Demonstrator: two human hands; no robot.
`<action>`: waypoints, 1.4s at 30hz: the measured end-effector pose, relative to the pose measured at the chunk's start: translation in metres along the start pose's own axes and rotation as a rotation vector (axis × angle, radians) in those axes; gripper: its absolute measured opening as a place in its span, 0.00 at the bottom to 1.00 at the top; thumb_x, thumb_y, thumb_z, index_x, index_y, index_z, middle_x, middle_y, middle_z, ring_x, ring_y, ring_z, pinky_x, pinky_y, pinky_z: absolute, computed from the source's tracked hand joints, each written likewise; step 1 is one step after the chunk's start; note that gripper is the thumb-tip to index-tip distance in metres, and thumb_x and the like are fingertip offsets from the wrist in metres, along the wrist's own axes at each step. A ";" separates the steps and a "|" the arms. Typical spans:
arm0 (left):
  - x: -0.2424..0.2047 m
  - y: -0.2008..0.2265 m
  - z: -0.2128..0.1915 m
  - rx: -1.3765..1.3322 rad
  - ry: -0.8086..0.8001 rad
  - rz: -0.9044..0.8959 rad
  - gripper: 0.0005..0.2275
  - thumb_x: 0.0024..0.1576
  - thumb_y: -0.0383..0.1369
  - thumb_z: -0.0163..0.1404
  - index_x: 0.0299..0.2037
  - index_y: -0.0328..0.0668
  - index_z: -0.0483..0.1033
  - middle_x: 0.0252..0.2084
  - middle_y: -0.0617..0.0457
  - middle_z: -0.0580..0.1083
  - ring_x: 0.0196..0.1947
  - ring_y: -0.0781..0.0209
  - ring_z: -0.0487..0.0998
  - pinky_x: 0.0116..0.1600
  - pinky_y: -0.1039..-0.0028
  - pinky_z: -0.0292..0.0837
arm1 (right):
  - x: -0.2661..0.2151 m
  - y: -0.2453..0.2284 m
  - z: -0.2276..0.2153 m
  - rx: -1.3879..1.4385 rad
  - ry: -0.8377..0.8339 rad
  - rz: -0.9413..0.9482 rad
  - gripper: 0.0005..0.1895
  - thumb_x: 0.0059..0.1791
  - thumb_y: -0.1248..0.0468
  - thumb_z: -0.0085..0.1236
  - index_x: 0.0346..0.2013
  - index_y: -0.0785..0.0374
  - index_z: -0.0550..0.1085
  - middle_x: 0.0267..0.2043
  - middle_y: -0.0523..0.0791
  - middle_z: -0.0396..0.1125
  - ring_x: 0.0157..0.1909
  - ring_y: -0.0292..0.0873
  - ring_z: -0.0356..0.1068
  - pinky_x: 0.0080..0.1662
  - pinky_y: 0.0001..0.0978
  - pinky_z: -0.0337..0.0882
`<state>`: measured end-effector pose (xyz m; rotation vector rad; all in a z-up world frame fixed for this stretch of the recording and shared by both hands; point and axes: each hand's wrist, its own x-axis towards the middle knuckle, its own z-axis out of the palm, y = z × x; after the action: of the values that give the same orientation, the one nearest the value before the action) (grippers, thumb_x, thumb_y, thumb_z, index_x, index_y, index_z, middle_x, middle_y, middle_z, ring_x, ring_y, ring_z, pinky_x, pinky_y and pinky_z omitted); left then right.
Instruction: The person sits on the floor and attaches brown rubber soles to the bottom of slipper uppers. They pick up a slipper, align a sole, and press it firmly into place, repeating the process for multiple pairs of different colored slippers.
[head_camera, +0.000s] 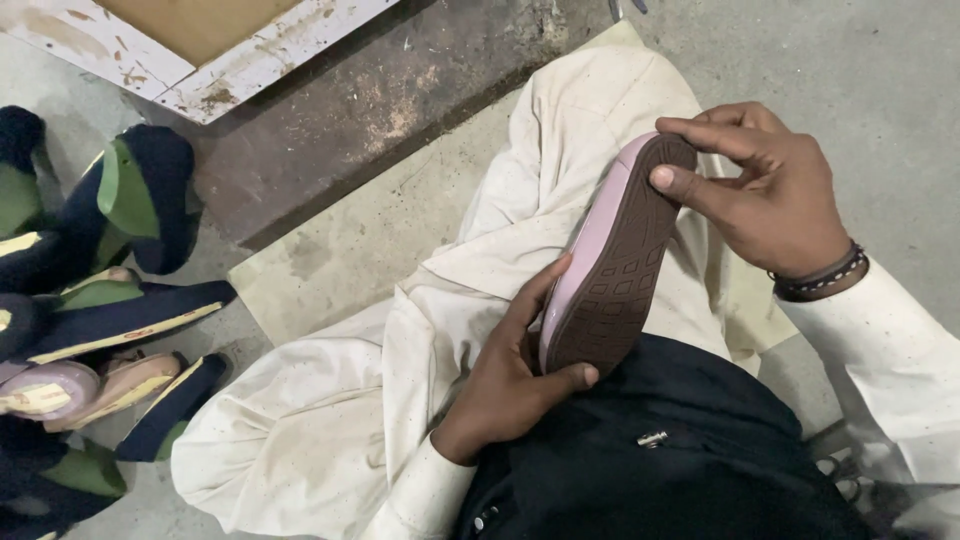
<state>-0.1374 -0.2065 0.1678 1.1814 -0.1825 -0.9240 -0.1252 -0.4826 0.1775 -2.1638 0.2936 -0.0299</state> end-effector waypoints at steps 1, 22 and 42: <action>0.001 0.002 -0.001 0.001 -0.001 0.004 0.39 0.52 0.26 0.59 0.74 0.47 0.51 0.78 0.47 0.53 0.72 0.58 0.60 0.72 0.70 0.59 | -0.004 -0.007 -0.001 -0.001 0.002 -0.003 0.22 0.51 0.64 0.67 0.60 0.61 0.76 0.54 0.50 0.65 0.62 0.45 0.64 0.47 0.30 0.80; 0.017 0.090 0.039 0.439 0.151 0.265 0.31 0.63 0.52 0.35 0.73 0.43 0.50 0.67 0.40 0.62 0.74 0.49 0.58 0.74 0.59 0.52 | -0.037 -0.114 -0.012 0.058 0.005 -0.267 0.07 0.44 0.69 0.68 0.31 0.68 0.77 0.49 0.58 0.73 0.55 0.51 0.77 0.47 0.31 0.82; 0.018 0.043 0.015 0.191 0.277 -0.215 0.33 0.55 0.55 0.40 0.69 0.50 0.62 0.67 0.52 0.70 0.67 0.58 0.70 0.66 0.68 0.64 | -0.005 -0.061 0.028 0.332 -0.240 -0.080 0.29 0.50 0.60 0.57 0.65 0.64 0.67 0.67 0.52 0.65 0.67 0.43 0.67 0.65 0.33 0.70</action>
<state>-0.1121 -0.2261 0.2049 1.5146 0.0836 -0.9331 -0.1145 -0.4260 0.2113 -1.8257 0.0575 0.1269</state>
